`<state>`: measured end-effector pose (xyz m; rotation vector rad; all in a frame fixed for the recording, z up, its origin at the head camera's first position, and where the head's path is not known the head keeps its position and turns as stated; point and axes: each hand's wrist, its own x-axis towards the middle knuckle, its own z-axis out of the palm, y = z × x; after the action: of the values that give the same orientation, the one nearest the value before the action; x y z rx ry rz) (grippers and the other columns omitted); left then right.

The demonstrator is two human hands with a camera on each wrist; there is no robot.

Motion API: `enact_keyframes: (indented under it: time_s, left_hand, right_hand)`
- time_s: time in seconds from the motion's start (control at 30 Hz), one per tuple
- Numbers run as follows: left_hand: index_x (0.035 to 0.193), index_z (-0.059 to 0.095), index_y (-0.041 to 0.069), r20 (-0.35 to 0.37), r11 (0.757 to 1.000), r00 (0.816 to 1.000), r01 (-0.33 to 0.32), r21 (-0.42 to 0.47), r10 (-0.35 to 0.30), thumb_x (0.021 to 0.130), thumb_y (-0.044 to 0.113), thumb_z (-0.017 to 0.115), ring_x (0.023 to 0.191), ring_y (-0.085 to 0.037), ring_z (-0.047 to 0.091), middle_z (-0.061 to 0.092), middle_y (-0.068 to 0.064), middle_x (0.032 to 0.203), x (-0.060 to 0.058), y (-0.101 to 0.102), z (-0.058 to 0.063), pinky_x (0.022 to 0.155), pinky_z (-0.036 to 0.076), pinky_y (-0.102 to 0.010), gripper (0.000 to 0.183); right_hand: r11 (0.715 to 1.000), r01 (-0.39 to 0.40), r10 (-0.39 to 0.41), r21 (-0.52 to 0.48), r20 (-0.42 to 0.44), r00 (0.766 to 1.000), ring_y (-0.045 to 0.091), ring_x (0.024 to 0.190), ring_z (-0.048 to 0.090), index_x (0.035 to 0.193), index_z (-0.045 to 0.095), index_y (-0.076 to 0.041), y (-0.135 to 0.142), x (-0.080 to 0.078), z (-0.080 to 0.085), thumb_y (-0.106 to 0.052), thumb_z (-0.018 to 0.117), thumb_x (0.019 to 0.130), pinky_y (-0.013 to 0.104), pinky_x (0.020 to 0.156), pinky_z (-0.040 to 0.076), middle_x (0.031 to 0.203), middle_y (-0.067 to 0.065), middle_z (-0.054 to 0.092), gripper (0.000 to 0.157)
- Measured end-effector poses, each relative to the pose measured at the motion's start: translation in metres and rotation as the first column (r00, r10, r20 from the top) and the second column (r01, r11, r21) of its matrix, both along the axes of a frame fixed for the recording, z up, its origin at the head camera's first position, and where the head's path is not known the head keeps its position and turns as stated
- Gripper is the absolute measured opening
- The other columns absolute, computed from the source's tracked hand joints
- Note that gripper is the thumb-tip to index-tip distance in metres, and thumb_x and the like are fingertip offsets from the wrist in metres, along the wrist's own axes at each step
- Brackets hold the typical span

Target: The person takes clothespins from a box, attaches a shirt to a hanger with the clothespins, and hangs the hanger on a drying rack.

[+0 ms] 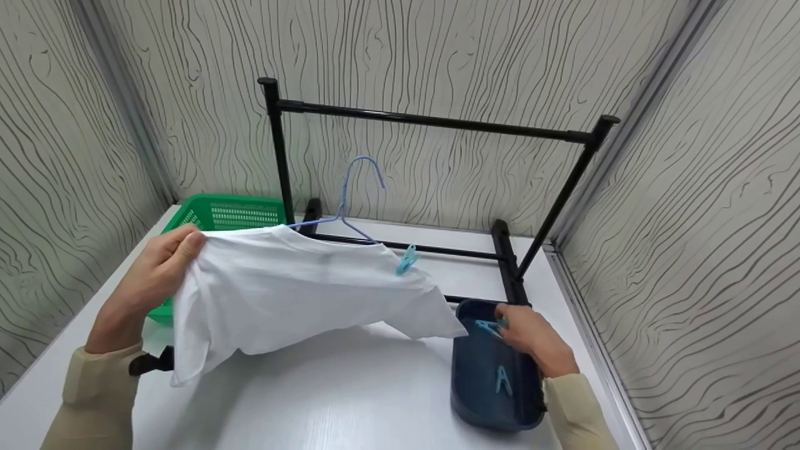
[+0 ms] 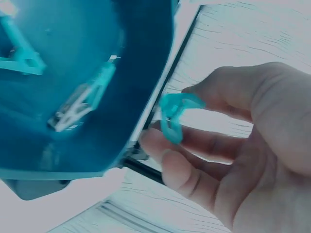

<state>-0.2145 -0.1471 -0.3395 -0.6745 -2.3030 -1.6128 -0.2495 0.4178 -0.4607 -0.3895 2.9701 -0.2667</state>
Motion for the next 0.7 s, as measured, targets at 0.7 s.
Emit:
enact_keyframes:
  time_s: [0.7]
  left_hand:
    - [0.083, 0.052, -0.001, -0.007, 1.0, 1.0, 0.022, 0.005, -0.022, 0.099, 0.009, 0.043, 0.055, -0.018, 0.06, 0.056, -0.012, 0.07, -0.004, 0.001, -0.003, 0.046, 0.049, -0.031, 0.021]
  right_hand:
    - [0.988, -0.107, 0.06, -0.11, -0.365, 0.929, 0.022, 0.074, 0.059, 0.095, 0.063, -0.002, -0.026, 0.01, 0.051, -0.006, 0.06, 0.086, 0.038, 0.063, 0.048, 0.088, 0.01, 0.061, 0.01]
